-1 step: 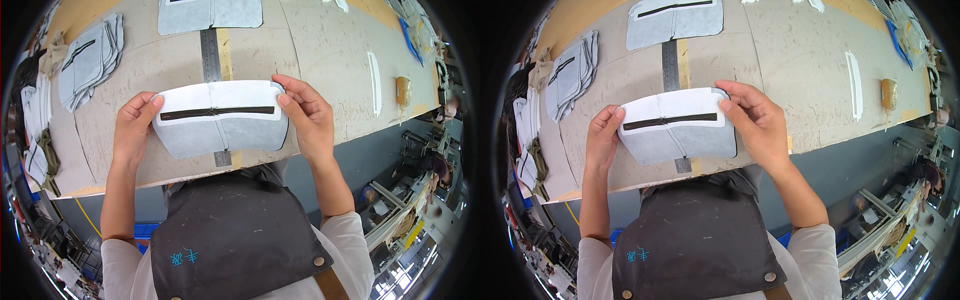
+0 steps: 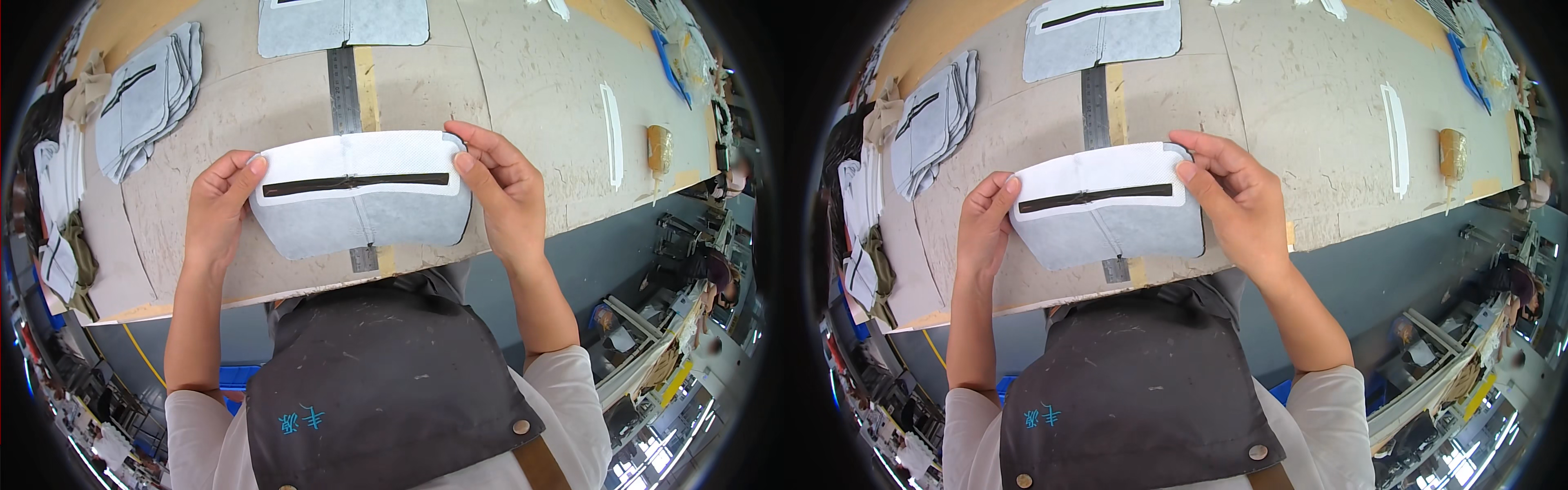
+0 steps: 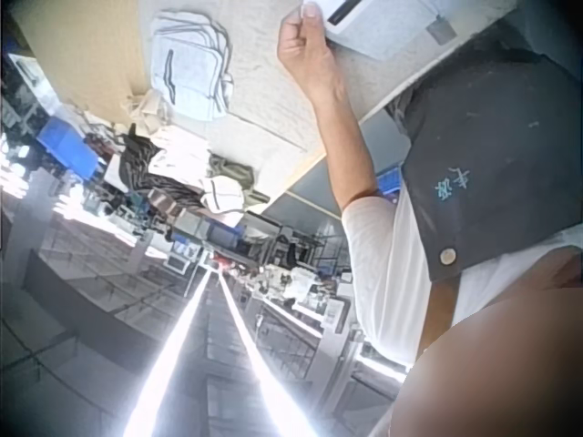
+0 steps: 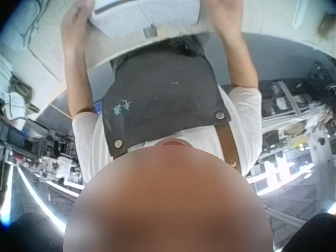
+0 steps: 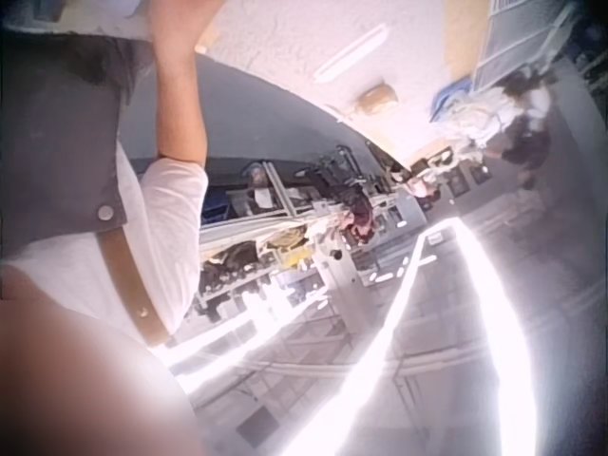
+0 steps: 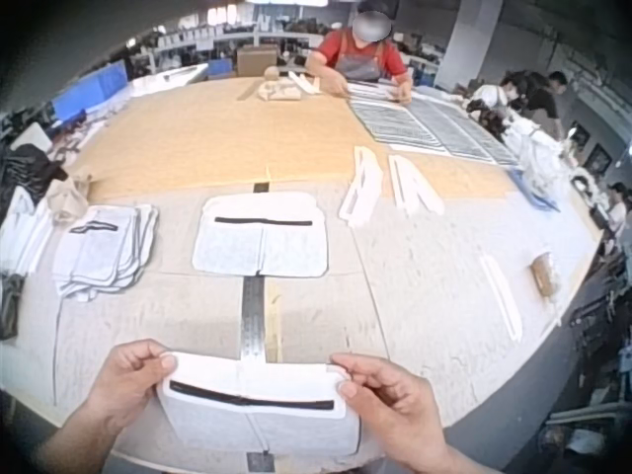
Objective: Assembling fabric or leather bag components by lining up panels and applying adhesive strips.
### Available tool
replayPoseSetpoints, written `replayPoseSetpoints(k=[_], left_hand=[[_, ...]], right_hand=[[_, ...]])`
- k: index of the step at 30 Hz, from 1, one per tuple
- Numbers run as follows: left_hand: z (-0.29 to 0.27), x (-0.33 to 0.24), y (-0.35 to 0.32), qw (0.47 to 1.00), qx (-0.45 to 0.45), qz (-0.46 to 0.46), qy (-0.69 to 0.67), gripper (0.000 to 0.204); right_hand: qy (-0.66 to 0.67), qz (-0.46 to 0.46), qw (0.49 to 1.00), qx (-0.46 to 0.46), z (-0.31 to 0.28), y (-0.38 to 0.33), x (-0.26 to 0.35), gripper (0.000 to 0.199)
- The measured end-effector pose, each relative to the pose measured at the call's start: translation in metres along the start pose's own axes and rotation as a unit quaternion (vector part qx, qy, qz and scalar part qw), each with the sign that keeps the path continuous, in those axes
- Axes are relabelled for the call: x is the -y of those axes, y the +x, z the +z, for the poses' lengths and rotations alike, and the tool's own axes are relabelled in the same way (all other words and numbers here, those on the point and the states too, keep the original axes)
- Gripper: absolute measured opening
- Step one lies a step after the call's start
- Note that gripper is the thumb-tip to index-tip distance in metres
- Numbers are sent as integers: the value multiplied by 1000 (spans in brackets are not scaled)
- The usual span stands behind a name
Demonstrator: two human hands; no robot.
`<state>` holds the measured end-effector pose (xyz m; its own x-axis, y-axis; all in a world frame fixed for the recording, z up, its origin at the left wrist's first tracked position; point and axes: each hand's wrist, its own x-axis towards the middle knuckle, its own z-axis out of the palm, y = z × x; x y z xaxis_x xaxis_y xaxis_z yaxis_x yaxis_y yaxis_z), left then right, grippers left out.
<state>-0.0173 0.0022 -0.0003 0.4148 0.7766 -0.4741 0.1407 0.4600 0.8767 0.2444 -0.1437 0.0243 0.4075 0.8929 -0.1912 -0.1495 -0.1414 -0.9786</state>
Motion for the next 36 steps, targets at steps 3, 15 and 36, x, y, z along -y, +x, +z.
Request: replayPoseSetpoints(k=[3, 15, 36], left_hand=[[-5, 0, -4, 1000, -17, -6, 13, 17], [18, -17, -25, 1000, -17, 25, -4, 18], [-20, 4, -53, 900, -135, 299, 286, 20]], right_hand=[[-32, 19, 999, -15, -1, 4, -2, 28], [-249, -136, 959, -16, 10, 11, -5, 25], [-444, -200, 873, 26, 45, 26, -30, 41]])
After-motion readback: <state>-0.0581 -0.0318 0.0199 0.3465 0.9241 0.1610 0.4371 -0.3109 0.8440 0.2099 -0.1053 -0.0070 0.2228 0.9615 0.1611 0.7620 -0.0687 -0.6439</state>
